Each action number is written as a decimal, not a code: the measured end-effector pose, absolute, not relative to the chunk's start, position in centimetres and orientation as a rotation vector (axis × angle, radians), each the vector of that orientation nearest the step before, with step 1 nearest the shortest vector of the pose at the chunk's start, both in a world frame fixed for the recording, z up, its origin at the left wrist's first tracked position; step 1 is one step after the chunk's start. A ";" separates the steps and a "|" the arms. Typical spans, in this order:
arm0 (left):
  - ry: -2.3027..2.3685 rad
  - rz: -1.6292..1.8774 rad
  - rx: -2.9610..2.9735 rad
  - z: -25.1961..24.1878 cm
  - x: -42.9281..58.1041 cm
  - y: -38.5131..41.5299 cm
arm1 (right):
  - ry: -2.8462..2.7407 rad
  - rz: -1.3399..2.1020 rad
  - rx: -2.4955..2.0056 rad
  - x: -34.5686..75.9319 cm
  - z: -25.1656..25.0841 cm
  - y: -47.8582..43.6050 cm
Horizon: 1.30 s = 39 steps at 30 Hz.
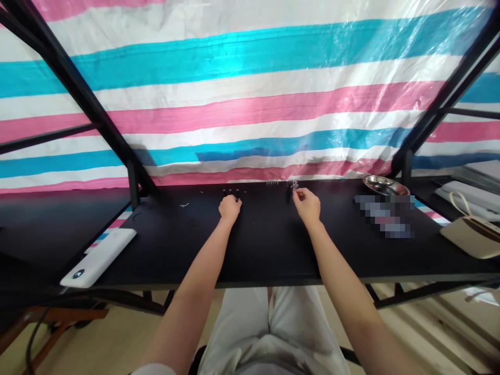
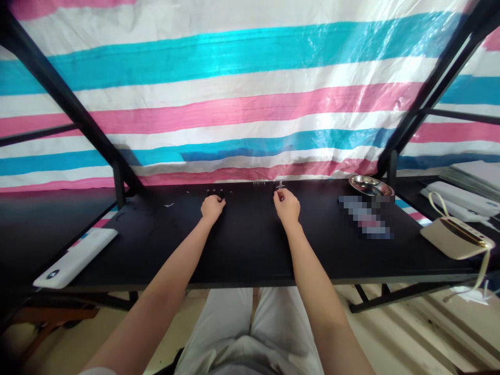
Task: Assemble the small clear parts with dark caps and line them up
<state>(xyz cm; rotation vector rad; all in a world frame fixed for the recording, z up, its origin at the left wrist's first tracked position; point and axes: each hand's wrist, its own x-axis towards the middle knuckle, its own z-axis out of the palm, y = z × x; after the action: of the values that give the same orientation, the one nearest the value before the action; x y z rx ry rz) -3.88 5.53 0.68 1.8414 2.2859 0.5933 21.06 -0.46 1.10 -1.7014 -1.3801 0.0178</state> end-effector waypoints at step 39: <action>1.623 0.861 2.207 0.6 7.0 3.8 | -1.437 0.046 -2.080 23.7 -3.1 3.6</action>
<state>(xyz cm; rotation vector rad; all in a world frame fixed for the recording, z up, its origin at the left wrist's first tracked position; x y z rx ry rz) 7.03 3.83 0.63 2.2068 1.6230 0.8613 23.66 3.59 -3.05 -2.0797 -1.4370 0.0463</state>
